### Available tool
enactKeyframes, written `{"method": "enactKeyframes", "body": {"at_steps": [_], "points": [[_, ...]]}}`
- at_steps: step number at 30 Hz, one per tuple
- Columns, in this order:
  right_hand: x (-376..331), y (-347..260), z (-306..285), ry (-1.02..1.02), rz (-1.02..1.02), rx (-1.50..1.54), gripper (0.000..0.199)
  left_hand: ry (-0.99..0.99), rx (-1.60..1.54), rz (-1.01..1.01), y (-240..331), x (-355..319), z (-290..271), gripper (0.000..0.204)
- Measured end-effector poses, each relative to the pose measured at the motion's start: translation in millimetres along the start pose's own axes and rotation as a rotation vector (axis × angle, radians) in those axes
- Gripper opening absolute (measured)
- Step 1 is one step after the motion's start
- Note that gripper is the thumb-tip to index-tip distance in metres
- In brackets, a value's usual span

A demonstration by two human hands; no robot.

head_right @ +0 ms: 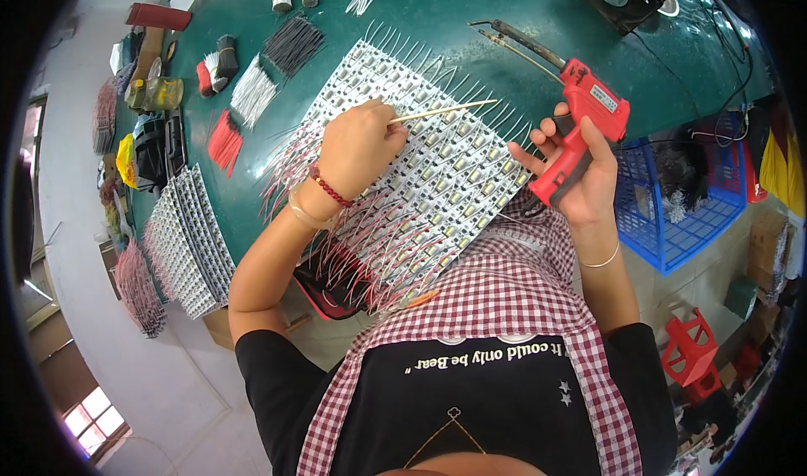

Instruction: The person uses a red heat gun to apply heat to a grid of LED strips mounted on a board. They hold the board steady with one hand while directing the nozzle of the heat gun across the surface of the LEDs. The person occasionally pauses to adjust the board or pick up a small tool, but primarily focuses on heating the components.

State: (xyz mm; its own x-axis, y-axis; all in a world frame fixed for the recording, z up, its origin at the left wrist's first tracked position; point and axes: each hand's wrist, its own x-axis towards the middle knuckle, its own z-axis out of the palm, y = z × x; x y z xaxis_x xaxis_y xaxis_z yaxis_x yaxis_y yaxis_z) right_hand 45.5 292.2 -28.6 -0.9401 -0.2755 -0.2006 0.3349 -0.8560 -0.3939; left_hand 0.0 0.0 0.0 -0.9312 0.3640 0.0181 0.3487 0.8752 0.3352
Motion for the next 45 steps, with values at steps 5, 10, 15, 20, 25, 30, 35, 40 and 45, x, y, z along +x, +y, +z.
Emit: {"method": "enactKeyframes", "body": {"at_steps": [5, 10, 15, 20, 25, 30, 35, 40, 45], "points": [[-5.0, 2.6, 2.2, 0.032, 0.015, 0.045, 0.027, 0.040, -0.078, -0.052, 4.8, -15.0, -12.2, 0.017], [-5.5, 0.4, 6.0, 0.035, 0.002, 0.003, 0.029, 0.133, -0.304, -0.084, -14.4, -23.4, -57.6, 0.014], [-4.1, 0.5, 4.4, 0.025, 0.012, -0.004, 0.030, 0.122, 0.034, 0.188, -69.3, -14.6, -70.2, 0.008], [-6.2, 1.3, 5.0, 0.019, 0.000, -0.003, 0.030, 0.002, -0.078, 0.211, -101.1, -18.1, -65.7, 0.022], [-4.0, 0.7, 2.5, 0.008, 0.012, 0.040, 0.027, 0.011, -0.104, 0.308, -97.0, -12.8, -58.1, 0.027], [-4.3, 0.7, 3.8, 0.020, 0.008, 0.022, 0.028, -0.007, -0.094, 0.330, -90.3, -6.7, -54.4, 0.028], [-3.8, 0.9, 2.0, 0.006, 0.011, 0.040, 0.027, -0.036, -0.138, 0.352, -93.8, -4.4, -54.3, 0.030], [-3.7, 0.9, 3.8, 0.015, 0.005, 0.012, 0.030, -0.031, -0.187, 0.361, -92.4, -2.6, -49.7, 0.026], [-3.9, 0.7, 3.4, 0.018, 0.004, 0.008, 0.031, -0.049, -0.239, 0.355, -87.0, 1.8, -44.4, 0.020]]}}
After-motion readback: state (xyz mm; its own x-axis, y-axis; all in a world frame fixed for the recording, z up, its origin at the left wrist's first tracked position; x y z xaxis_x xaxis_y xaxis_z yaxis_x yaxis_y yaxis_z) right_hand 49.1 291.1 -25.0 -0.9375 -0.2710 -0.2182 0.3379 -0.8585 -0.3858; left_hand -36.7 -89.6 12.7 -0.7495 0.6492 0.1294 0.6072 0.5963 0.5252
